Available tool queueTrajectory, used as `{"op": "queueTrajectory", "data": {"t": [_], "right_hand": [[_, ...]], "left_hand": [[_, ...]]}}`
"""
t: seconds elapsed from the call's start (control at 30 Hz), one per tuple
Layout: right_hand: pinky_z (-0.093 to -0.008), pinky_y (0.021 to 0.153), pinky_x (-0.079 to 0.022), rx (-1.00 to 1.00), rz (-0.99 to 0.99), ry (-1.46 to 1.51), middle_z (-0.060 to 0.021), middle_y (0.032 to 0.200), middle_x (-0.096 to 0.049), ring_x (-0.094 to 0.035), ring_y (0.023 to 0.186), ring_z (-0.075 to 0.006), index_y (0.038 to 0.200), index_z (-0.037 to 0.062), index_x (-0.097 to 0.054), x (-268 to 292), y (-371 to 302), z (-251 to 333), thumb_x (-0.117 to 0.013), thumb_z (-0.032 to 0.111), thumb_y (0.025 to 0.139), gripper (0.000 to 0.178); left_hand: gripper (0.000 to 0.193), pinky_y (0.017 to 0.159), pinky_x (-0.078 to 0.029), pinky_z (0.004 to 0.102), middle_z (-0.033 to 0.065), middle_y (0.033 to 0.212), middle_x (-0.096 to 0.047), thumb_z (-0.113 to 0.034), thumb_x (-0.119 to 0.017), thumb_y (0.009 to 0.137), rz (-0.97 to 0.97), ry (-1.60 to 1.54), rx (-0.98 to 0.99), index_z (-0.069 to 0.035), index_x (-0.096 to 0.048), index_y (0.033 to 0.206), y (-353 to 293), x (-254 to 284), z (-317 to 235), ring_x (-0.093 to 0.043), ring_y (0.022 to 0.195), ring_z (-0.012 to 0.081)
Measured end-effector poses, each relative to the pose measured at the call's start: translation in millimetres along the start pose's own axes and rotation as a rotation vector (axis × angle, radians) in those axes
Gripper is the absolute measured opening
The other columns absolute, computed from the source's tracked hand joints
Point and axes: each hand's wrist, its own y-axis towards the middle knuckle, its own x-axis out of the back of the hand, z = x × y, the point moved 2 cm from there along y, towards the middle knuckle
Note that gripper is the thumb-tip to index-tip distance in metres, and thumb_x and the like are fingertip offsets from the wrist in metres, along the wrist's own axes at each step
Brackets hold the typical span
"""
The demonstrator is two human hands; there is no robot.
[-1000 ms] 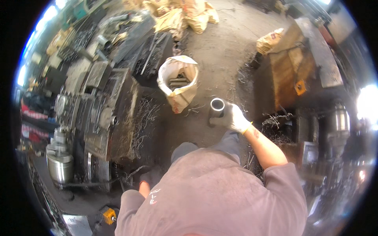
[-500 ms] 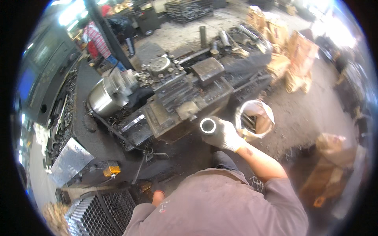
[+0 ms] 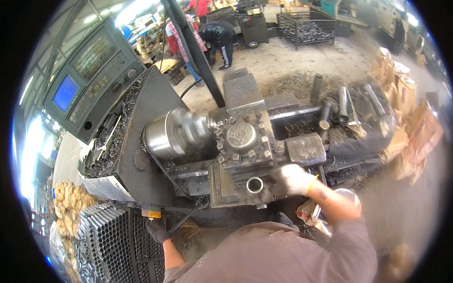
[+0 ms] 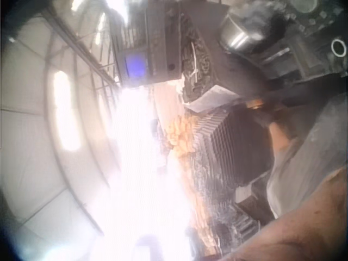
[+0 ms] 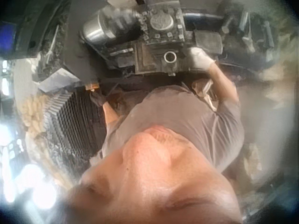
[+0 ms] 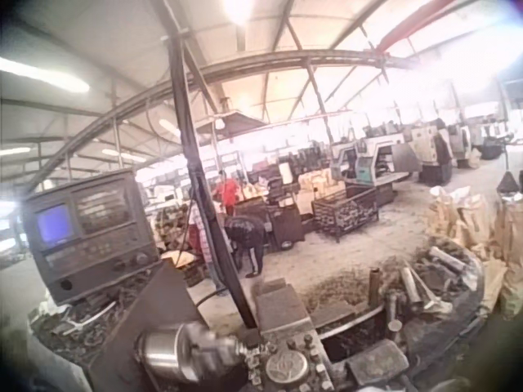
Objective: The person repeatedly loads short metal tubes into a lathe chuck, secures them, and removes them after a brief machining cycle. The person then places the processed tubes into a nearby container. The process is repeated continuously throughout the clip.
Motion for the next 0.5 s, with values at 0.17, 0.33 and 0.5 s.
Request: {"op": "queueTrajectory", "data": {"t": [0.17, 0.33, 0.5], "right_hand": [[-0.0361, 0.07, -0.062, 0.278, -0.346, 0.463, -0.0105, 0.094, -0.079, -0.076, 0.081, -0.0216, 0.105, 0.0044, -0.079, 100, 77, -17, -0.077, 0.025, 0.092, 0.024], [-0.0399, 0.093, -0.056, 0.078, -0.012, 0.29, -0.0166, 0.119, -0.072, -0.069, 0.108, -0.0283, 0.127, -0.0021, -0.07, 88, 243, -57, -0.059, 0.033, 0.102, 0.045], [-0.0419, 0.119, -0.048, 0.034, 0.601, 0.527, -0.0233, 0.147, -0.065, -0.062, 0.138, -0.033, 0.145, -0.0067, -0.061, 35, 326, -57, -0.037, 0.035, 0.11, 0.059]], "left_hand": [[0.05, 0.101, -0.053, 0.0488, 0.0234, 0.128, -0.069, -0.038, -0.051, 0.113, 0.056, -0.127, 0.141, 0.002, -0.062, 0.14, 8, -13, 33, -0.067, 0.12, 0.0386], [0.052, 0.083, -0.056, 0.042, 0.0166, 0.112, -0.071, -0.045, -0.056, 0.108, 0.377, -0.349, 0.33, 0.001, -0.067, 0.129, 15, -16, 26, -0.068, 0.095, 0.0296], [0.042, 0.08, -0.054, 0.0414, 0.0156, 0.111, -0.069, -0.033, -0.056, 0.105, 0.056, -0.22, 0.466, 0.002, -0.065, 0.126, -52, -3, -7, -0.063, 0.092, 0.0263]]}}
